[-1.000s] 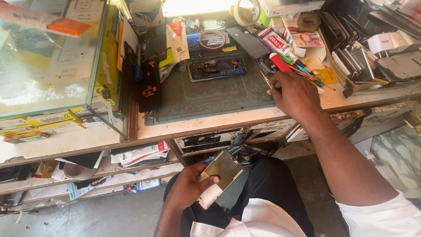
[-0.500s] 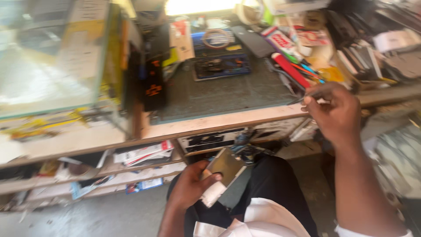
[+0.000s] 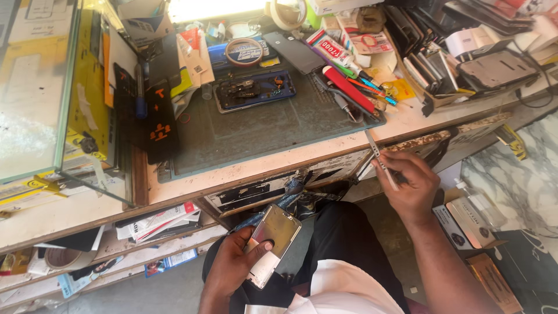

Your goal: The person disassembles a smartphone on a cluttered workbench, using a metal prying tool to separate the back cover and a small brush to clean internal surfaces. The person then removes the battery and inspects the internal components.

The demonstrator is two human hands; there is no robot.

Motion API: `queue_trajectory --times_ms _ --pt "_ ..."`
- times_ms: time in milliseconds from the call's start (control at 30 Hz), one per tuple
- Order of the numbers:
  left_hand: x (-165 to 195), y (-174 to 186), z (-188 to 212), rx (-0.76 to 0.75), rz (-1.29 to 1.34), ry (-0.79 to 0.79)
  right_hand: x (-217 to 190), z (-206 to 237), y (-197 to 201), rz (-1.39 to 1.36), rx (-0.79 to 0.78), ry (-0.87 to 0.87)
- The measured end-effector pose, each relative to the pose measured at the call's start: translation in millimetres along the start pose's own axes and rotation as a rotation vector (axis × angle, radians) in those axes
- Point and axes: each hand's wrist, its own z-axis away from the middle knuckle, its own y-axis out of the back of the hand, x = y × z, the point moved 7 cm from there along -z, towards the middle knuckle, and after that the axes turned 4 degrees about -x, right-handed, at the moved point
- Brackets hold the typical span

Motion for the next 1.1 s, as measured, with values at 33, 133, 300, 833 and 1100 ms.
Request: queue_trajectory --times_ms 33,133,300,833,1100 --pt "-2 1 1 0.007 0.010 0.014 -5 1 -4 0.026 -0.007 0.028" --pt "-15 5 5 0.028 0.023 0.121 -17 3 -20 -0.014 -0.040 0.031" --pt "-23 6 6 0.020 -0.073 0.094 -55 3 -58 -0.065 -0.109 0.070" --pt "-34 27 13 0.010 -0.101 0.078 -38 -6 -21 0.129 -0.019 -0.022" --pt "-32 -2 6 -0.039 -0.123 0.041 -80 6 -61 -0.057 -0.158 0.099"
